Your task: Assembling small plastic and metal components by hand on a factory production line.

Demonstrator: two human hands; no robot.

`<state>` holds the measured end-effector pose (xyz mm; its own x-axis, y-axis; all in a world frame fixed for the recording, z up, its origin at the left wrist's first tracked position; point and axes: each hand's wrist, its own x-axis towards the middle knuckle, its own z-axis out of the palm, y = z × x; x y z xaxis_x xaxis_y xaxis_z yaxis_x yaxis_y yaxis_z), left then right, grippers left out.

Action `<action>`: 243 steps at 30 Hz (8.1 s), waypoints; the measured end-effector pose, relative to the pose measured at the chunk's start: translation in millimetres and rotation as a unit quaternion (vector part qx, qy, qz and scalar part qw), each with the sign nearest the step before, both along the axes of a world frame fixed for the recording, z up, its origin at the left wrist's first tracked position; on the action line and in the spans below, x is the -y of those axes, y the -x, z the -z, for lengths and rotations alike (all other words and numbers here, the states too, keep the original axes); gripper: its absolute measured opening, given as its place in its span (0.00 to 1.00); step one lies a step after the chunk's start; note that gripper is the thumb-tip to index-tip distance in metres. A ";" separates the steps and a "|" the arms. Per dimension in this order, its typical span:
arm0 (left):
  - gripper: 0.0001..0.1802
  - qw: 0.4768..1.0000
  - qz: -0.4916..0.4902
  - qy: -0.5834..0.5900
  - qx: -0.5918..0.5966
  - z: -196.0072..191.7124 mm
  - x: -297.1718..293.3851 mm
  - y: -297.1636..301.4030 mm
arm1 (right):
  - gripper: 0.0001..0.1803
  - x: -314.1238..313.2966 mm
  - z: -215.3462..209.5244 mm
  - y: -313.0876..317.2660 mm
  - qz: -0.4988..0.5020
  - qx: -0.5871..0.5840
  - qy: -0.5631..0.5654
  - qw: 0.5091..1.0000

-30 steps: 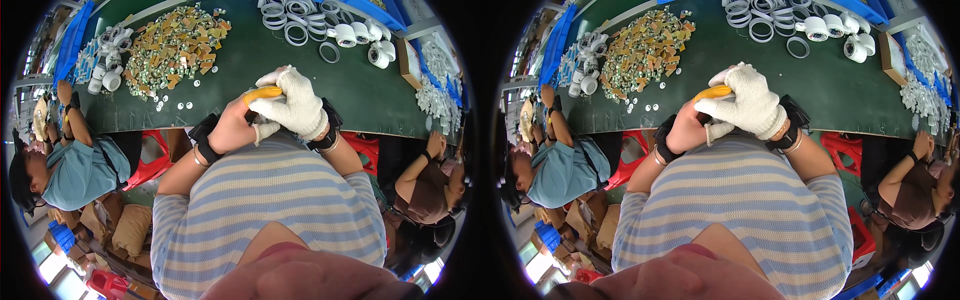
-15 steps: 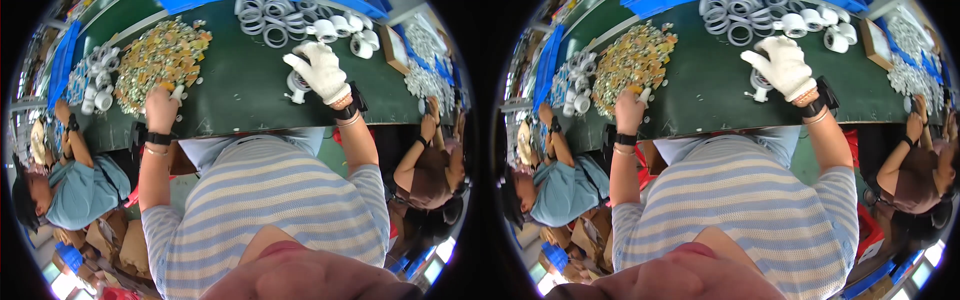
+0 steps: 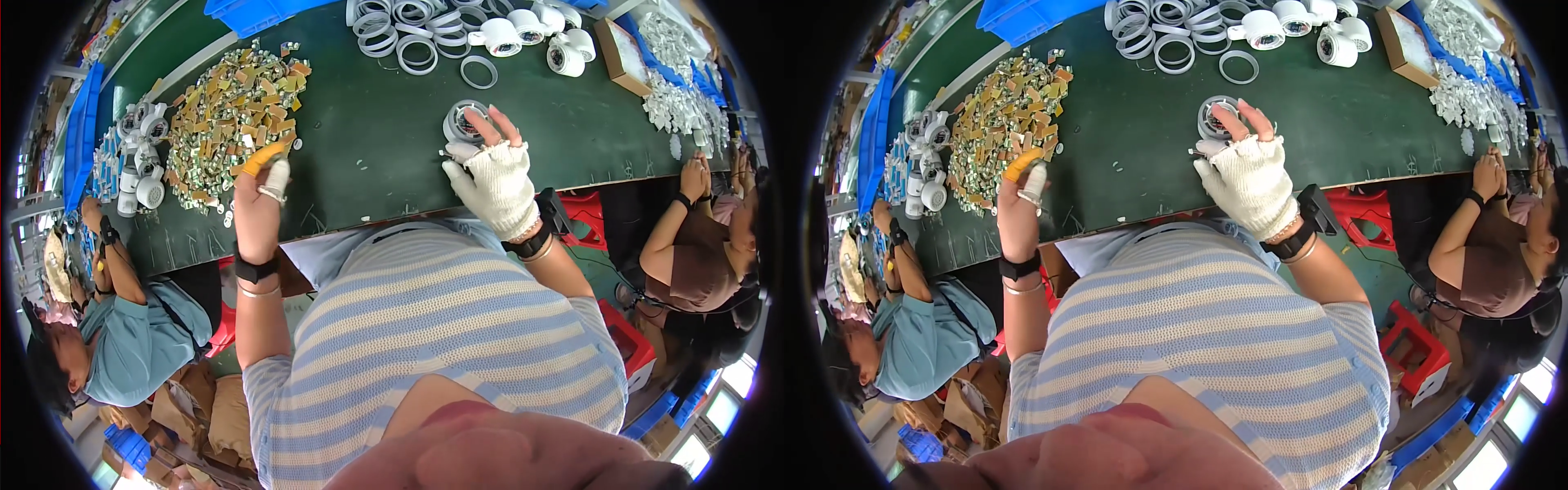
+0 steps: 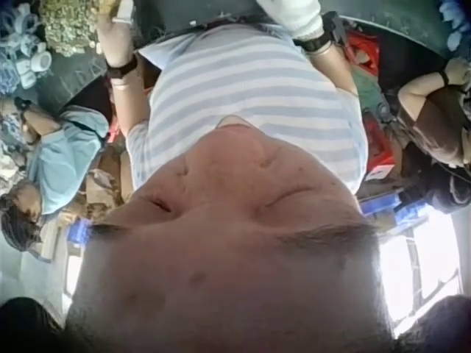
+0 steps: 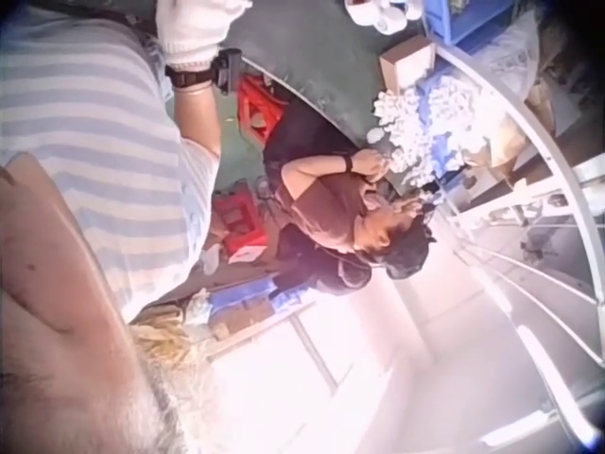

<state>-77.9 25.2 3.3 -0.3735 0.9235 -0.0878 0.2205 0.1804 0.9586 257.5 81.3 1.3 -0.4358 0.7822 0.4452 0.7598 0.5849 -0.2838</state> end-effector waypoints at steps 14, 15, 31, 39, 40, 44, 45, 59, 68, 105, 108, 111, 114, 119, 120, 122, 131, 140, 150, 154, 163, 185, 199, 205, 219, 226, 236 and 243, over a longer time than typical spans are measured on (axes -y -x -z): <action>0.10 0.900 0.117 -0.035 0.418 3.8 11.3 -66.2 | 0.04 -19.4 -33.9 50.2 -0.284 -0.221 0.289 0.887; 0.10 0.900 0.115 -0.034 0.419 3.9 14.9 -67.9 | 0.05 -22.7 -32.3 52.5 -0.286 -0.174 0.267 0.904; 0.13 0.955 0.217 0.045 0.196 -4.9 23.7 -62.9 | 0.07 -44.0 -24.8 50.8 -0.333 -0.124 0.322 0.877; 0.14 0.966 0.199 0.041 0.158 -1.7 25.7 -67.6 | 0.07 -39.3 -18.4 51.6 -0.341 -0.158 0.333 0.865; 0.14 0.967 0.198 0.038 0.155 -3.1 24.6 -68.2 | 0.07 -40.7 -17.9 51.6 -0.339 -0.156 0.304 0.877; 0.14 0.969 0.169 0.041 0.178 -4.9 25.8 -70.7 | 0.08 -34.2 -17.0 51.1 -0.322 -0.158 0.239 0.903; 0.13 0.970 0.161 0.025 0.179 -3.9 26.8 -71.1 | 0.08 -32.9 -18.2 52.1 -0.310 -0.157 0.230 0.909; 0.11 0.970 0.187 0.062 0.139 -3.8 25.6 -66.2 | 0.09 -46.4 -25.9 50.1 -0.352 -0.104 0.222 0.903; 0.11 0.979 0.151 0.002 0.135 2.7 29.5 -74.0 | 0.09 -36.0 -31.8 52.6 -0.340 -0.080 0.107 0.931; 0.10 0.984 0.172 -0.009 0.050 10.1 33.2 -60.4 | 0.09 -37.9 -40.5 64.6 -0.337 -0.001 0.193 0.921; 0.10 0.982 0.184 -0.018 0.035 9.0 34.3 -60.2 | 0.08 -40.5 -32.9 64.2 -0.343 0.001 0.143 0.928; 0.10 0.984 0.177 -0.021 -0.007 -1.0 37.1 -62.6 | 0.08 -42.5 -29.8 68.2 -0.380 -0.008 0.151 0.913; 0.10 0.978 0.155 -0.088 -0.108 3.2 38.3 -65.5 | 0.10 -41.2 -30.4 77.2 -0.389 -0.043 0.129 0.911; 0.08 0.984 0.173 0.009 0.035 -20.6 37.1 -45.7 | 0.18 -36.8 -28.5 82.2 -0.357 -0.086 0.090 0.926; 0.09 0.989 0.135 -0.036 0.055 -28.1 43.7 -34.4 | 0.26 -33.5 -44.0 84.0 -0.324 -0.066 0.082 0.940; 0.10 0.996 0.031 -0.086 0.003 -50.4 57.6 -3.4 | 0.30 -24.9 -55.2 69.4 -0.291 -0.141 0.182 0.929; 0.18 0.838 -0.218 -0.051 -0.497 -77.2 14.2 349.9 | 0.10 -26.9 -35.8 42.4 -0.274 -0.264 0.198 0.903; 0.35 0.955 -0.057 -0.125 -0.264 -42.1 0.0 89.6 | 0.25 -129.5 -13.8 -112.7 0.253 -0.187 -0.034 0.949; 0.38 0.936 0.221 -0.126 -0.242 -26.2 1.6 -73.3 | 0.20 -63.5 -66.5 -33.1 0.017 -0.226 0.189 0.955; 0.56 0.890 0.407 -0.083 -0.191 -29.2 -11.5 -92.5 | 0.32 -15.9 -38.5 7.1 -0.229 -0.178 0.262 0.921; 0.39 0.902 0.172 0.033 0.395 -17.1 1.0 -73.6 | 0.10 -121.3 26.4 -32.8 0.051 0.078 -0.042 0.995; 0.45 0.908 0.145 0.057 0.390 -5.4 -2.7 -72.1 | 0.10 -19.2 -42.5 20.4 -0.175 -0.355 0.313 0.864; 0.63 0.891 0.201 -0.035 0.405 -2.3 10.6 -86.8 | 0.08 -10.7 -48.9 36.3 -0.233 -0.416 0.521 0.708; 0.60 0.893 0.198 -0.051 0.400 -0.2 9.0 -87.1 | 0.09 -12.2 -44.4 39.4 -0.229 -0.421 0.526 0.702; 0.42 0.927 0.282 -0.092 0.231 4.0 10.5 -97.1 | 0.27 -17.1 -41.8 58.3 -0.240 -0.196 0.234 0.921; 0.41 0.947 0.304 -0.023 0.102 -6.9 16.0 -91.6 | 0.20 -22.6 -27.7 54.9 -0.223 -0.249 0.331 0.883; 0.06 0.853 0.117 -0.045 -0.507 22.2 -59.9 36.1 | 0.14 -89.9 -29.0 12.9 -0.064 -0.062 0.057 0.994; 0.11 0.997 0.021 0.027 -0.075 -1.7 -36.6 12.6 | 0.09 -21.8 -14.8 12.5 -0.066 0.003 -0.016 0.998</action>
